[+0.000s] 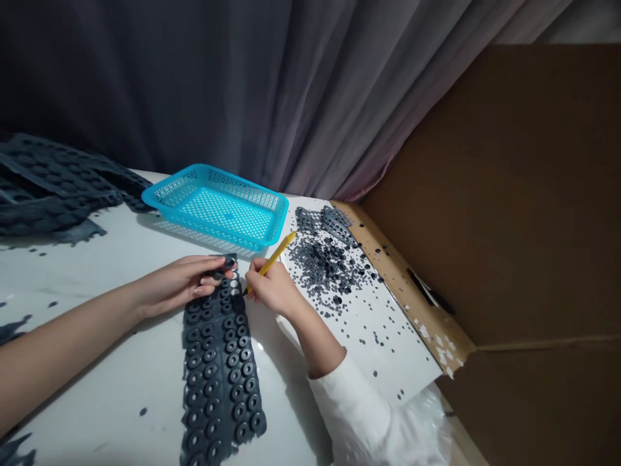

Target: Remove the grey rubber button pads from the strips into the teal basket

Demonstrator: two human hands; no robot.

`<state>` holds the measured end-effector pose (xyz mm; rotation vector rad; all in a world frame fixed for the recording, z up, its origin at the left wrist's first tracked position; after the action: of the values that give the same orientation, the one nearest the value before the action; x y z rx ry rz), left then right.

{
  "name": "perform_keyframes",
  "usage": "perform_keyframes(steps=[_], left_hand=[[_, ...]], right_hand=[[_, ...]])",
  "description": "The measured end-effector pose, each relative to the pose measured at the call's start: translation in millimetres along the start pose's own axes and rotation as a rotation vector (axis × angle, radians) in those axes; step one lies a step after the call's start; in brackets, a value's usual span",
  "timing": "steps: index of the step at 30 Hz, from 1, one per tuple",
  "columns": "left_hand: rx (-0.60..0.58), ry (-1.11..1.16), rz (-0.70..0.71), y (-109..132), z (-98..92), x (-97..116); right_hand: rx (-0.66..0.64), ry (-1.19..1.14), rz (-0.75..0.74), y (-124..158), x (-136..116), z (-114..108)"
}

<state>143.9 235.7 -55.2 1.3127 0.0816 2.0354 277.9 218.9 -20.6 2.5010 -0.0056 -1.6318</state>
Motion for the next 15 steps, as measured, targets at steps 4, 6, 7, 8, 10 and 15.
perform_keyframes(steps=[4, 6, 7, 8, 10, 15], left_hand=[[-0.035, 0.08, -0.058, -1.0, 5.3, -4.6], [-0.04, 0.113, -0.09, -1.4, 7.5, -6.7], [-0.037, 0.123, -0.097, -1.7, 7.9, -6.7], [-0.028, 0.122, -0.1, -2.2, 7.4, -6.2], [0.003, 0.089, -0.097, -3.5, 4.1, -3.6], [0.064, -0.056, -0.06, -8.1, -7.0, 11.2]], right_hand=[[-0.101, -0.024, -0.061, 15.8, -16.6, -0.7], [-0.105, -0.012, -0.139, 22.6, -24.0, -3.1], [-0.1, 0.023, -0.182, 26.3, -27.2, -3.8], [-0.094, 0.083, -0.221, 30.8, -30.0, -3.3], [-0.102, 0.283, -0.295, 43.9, -34.7, 3.8], [-0.338, 0.779, -0.737, 118.0, -47.7, 61.6]])
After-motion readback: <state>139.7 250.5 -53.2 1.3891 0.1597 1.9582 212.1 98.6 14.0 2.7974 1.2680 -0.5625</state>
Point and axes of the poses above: each hand's wrist, its own y-axis away from the middle knuckle, its own z-axis out of the palm, x = y × z, the point moved 9 cm from there along -y, towards the middle knuckle
